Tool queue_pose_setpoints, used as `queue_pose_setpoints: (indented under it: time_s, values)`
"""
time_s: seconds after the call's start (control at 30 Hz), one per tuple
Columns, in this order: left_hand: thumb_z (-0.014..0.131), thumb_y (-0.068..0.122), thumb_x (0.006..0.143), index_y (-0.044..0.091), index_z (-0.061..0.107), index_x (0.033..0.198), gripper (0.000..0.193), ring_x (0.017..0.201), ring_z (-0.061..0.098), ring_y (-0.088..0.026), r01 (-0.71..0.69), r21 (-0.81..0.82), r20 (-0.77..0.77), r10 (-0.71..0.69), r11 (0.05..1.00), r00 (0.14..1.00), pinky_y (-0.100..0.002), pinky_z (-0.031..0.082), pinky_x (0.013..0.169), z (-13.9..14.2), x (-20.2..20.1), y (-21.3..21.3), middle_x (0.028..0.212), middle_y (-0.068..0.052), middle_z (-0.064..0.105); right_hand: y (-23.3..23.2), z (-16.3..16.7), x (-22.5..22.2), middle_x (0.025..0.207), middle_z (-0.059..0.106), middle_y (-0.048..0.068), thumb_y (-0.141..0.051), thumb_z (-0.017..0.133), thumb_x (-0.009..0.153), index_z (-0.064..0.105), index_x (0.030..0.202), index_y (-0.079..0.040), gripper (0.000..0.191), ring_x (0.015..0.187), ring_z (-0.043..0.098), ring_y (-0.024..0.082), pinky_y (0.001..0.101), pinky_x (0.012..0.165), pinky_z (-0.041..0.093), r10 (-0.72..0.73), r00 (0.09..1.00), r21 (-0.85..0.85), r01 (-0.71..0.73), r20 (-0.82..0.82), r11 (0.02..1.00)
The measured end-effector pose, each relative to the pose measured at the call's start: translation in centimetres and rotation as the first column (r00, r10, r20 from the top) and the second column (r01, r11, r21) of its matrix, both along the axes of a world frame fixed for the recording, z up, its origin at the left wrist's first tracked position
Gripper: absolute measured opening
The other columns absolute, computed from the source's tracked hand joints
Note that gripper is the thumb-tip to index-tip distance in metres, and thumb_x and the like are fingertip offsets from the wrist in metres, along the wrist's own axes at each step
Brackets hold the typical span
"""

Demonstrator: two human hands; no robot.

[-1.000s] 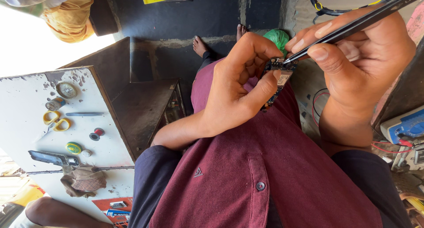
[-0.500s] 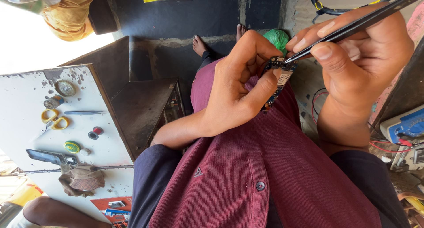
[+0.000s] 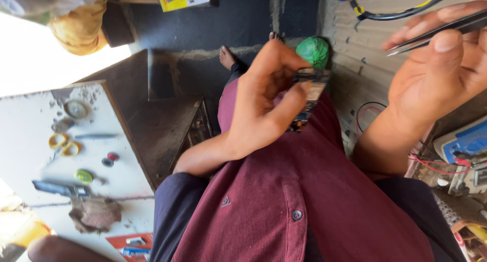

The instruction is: The person holds a small circuit board in one hand and uses a soldering iron to solder points on the board, occasionally repositioning the board and working on it with tweezers. They later plug a white cable into the board and resume soldering it.

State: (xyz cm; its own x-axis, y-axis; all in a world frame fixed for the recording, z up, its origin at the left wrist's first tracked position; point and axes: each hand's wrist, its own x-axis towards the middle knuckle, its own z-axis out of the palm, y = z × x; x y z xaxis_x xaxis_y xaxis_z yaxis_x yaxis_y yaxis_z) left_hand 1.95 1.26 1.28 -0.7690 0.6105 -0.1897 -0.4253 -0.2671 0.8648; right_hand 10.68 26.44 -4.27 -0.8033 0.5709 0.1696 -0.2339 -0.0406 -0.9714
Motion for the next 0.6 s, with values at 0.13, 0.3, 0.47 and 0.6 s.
queue_pose_setpoints:
  time_s: [0.13, 0.3, 0.47, 0.6]
  values:
    - [0.051, -0.014, 0.103, -0.001, 0.052, 0.118, 0.02, 0.086, 0.056, -0.005, -0.03, -0.03, 0.025, 0.031, 0.999, 0.999, -0.022, 0.048, 0.082, 0.3, -0.8, -0.3, 0.105, -0.004, 0.06, 5.9, -2.8, 5.1, 0.107, 0.061, 0.017, -0.001, 0.073, 0.117, 0.066, 0.13, 0.014, 0.021, 0.077, 0.053, 0.022, 0.0325, 0.068, 0.044, -0.413, 0.899, 0.415, 0.323, 0.146, 0.851]
    - [0.059, -0.013, 0.101, 0.0, 0.053, 0.115, 0.02, 0.092, 0.059, -0.008, -0.134, -0.178, -0.021, 0.133, 0.975, 0.991, -0.022, 0.047, 0.084, -0.2, -1.8, -1.1, 0.103, -0.005, 0.063, 10.6, -4.2, 13.2, 0.102, 0.061, 0.014, -0.001, 0.082, 0.093, 0.075, 0.111, 0.003, 0.019, 0.088, 0.062, 0.028, 0.0432, 0.076, 0.047, -0.748, 0.603, 0.914, 0.075, 0.277, 0.399]
    - [0.059, -0.01, 0.1, 0.001, 0.054, 0.11, 0.016, 0.09, 0.061, -0.007, -0.185, -0.186, -0.06, 0.177, 0.965, 0.982, -0.021, 0.048, 0.082, -0.3, -2.9, -1.3, 0.098, -0.004, 0.066, 11.2, -5.7, 15.4, 0.106, 0.061, 0.016, -0.003, 0.084, 0.088, 0.074, 0.112, 0.001, 0.027, 0.096, 0.063, 0.036, 0.0505, 0.085, 0.05, -0.798, 0.522, 0.924, 0.047, 0.301, 0.379]
    - [0.061, -0.008, 0.098, 0.001, 0.055, 0.107, 0.015, 0.083, 0.059, -0.006, -0.201, -0.219, -0.063, 0.192, 0.955, 0.979, -0.02, 0.046, 0.074, 0.6, -2.8, -1.6, 0.093, -0.003, 0.065, 7.9, -1.4, 10.5, 0.117, 0.058, 0.014, 0.004, 0.075, 0.094, 0.069, 0.12, -0.001, 0.026, 0.101, 0.065, 0.026, 0.0375, 0.084, 0.054, -0.754, 0.625, 0.899, 0.187, 0.203, 0.396]
